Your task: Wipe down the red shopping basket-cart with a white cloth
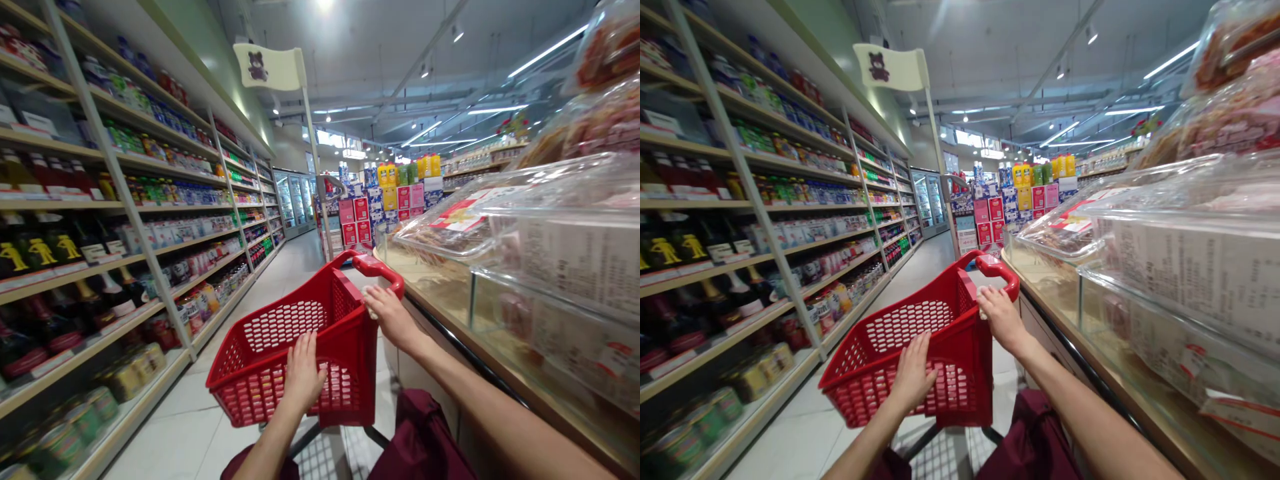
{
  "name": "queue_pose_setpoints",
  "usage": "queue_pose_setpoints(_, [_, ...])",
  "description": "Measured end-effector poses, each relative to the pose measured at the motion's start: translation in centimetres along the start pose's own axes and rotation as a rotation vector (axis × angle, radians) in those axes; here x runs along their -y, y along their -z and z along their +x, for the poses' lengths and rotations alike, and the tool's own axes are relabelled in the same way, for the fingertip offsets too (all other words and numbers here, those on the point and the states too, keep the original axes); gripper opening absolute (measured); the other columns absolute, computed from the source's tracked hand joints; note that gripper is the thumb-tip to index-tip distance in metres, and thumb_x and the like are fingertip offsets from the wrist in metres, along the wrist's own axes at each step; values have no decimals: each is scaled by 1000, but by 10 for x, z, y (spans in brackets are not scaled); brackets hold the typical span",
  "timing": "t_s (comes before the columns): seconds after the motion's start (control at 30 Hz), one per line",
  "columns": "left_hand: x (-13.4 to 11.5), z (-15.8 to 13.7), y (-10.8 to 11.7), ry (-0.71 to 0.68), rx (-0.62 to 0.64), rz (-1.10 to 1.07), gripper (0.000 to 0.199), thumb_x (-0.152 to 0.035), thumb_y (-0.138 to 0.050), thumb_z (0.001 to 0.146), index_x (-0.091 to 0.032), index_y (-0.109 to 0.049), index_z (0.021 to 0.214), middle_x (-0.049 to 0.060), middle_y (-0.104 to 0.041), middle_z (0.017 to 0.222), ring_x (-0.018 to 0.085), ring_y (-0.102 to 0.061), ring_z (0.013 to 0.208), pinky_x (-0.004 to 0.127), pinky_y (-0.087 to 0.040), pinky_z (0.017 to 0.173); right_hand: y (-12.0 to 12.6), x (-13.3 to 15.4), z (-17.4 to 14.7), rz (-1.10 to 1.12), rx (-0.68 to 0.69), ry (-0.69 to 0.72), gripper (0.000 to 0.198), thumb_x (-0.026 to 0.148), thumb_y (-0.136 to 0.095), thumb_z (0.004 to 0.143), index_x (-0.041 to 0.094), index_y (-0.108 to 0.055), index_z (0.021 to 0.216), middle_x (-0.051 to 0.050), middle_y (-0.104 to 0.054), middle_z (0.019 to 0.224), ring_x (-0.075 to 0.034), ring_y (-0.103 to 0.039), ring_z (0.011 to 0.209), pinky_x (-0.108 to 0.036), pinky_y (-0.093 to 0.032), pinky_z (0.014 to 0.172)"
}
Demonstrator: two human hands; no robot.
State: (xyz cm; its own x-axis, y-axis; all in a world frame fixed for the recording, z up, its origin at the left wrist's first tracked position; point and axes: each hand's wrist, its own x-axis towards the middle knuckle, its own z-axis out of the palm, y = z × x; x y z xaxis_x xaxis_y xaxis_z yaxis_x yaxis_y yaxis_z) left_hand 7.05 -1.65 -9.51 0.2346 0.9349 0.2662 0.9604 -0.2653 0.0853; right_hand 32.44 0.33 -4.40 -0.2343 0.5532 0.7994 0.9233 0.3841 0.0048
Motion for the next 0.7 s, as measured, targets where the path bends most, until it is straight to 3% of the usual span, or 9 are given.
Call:
queue_pose_setpoints(0.07, [1,-1,0,-3,12,25,69,-21,-42,69,-12,-20,134,6,-24,142,20,-17,130,38,-14,106,6,-1,5,-70,26,-44,40,4,-35,77,17,-57,108,-11,-53,121,-25,-42,116,-47,-33,93])
queue_pose_setpoints(0.2, [0,-3,-2,-4,-3,48,71,-20,-41,68,-12,-19,134,6,-22,142,20,-16,130,38,-13,106,14,-10,8,-183,-44,-276,40,6,-35,78,13,-54,111,-16,-50,122,-29,-42,116,-49,-35,89])
queue_pose_setpoints(0.4, [0,-4,-3,-11,20,37,75,-20,-41,65,-13,-16,135,4,-19,143,20,-13,131,38,-13,107,-5,21,-18,-66,-20,94,44,2,-35,77,20,-54,112,-7,-50,125,-21,-38,120,-42,-31,96])
queue_pose_setpoints(0.57, [-2,-4,-1,-4,17,38,76,-22,-41,64,-12,-16,135,4,-18,143,21,-12,131,38,-11,107,-1,3,-20,-94,-239,-124,40,7,-37,80,17,-51,116,-12,-45,128,-24,-33,123,-48,-29,97])
queue_pose_setpoints(0.63, [-3,-3,-1,-7,14,46,75,-24,-41,65,-12,-16,135,5,-18,143,21,-12,131,38,-11,107,-9,5,-36,-55,-236,-77,39,6,-36,81,16,-51,116,-12,-47,126,-22,-32,124,-47,-30,97])
queue_pose_setpoints(0.7, [-4,-3,-1,-12,13,49,75,-25,-41,66,-12,-15,135,4,-18,143,21,-12,131,38,-12,106,-22,18,-65,8,-152,73,39,6,-36,81,18,-52,115,-10,-50,123,-20,-33,124,-44,-31,97])
